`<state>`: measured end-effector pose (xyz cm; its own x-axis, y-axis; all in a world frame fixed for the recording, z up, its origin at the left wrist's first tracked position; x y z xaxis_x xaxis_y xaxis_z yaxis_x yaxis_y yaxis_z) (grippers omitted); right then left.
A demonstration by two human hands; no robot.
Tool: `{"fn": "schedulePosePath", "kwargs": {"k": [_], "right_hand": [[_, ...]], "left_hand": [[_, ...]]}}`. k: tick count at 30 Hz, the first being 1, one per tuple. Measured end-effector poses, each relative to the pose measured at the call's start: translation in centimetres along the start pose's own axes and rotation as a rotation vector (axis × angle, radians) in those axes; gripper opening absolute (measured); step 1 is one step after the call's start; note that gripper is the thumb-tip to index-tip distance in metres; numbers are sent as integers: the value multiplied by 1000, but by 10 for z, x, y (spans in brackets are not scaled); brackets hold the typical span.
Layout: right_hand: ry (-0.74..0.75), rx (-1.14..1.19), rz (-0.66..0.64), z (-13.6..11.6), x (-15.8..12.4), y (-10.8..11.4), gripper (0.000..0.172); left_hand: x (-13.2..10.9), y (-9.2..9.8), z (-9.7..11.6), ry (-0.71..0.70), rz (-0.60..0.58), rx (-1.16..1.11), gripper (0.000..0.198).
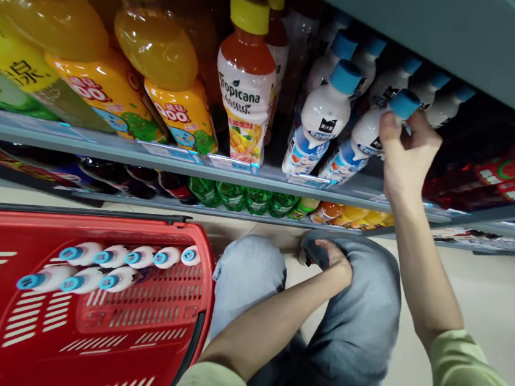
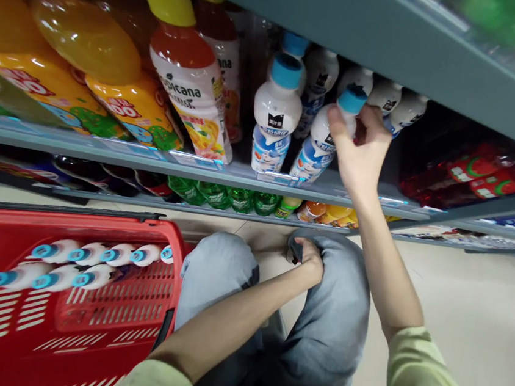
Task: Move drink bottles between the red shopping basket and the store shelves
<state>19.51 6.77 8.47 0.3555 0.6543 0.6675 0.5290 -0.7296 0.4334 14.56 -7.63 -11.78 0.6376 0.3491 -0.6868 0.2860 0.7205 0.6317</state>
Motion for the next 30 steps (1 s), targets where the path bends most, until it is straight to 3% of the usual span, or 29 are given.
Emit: {"fn": "schedulePosePath", "kwargs": {"k": [4,9,23,30], "right_hand": [[-134,1,-173,17,-33,1,70],[-306,9,-237,43,-57,-2,65],[-213,-226,-248,46,-24,-32,47],[-237,-264,-272,53,-16,-42,48]], "left_hand": [[-1,1,0,4,-6,72,63],[1,1,-1,4,8,124,65],[-3,1,0,10,66,66,62],[6,-10,0,-1,192,-83,53]]}}
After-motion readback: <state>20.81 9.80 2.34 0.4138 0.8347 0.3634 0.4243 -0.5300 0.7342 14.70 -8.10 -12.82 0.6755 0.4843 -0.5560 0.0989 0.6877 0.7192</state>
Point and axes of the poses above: each hand's wrist, its own x-axis towards the middle knuckle, its own y-axis out of the back of the hand, z = x × y, the point moved 1 cm from there along x, towards the middle knuckle, and after that the axes turned 2 degrees about z, right-handed, at the moved point
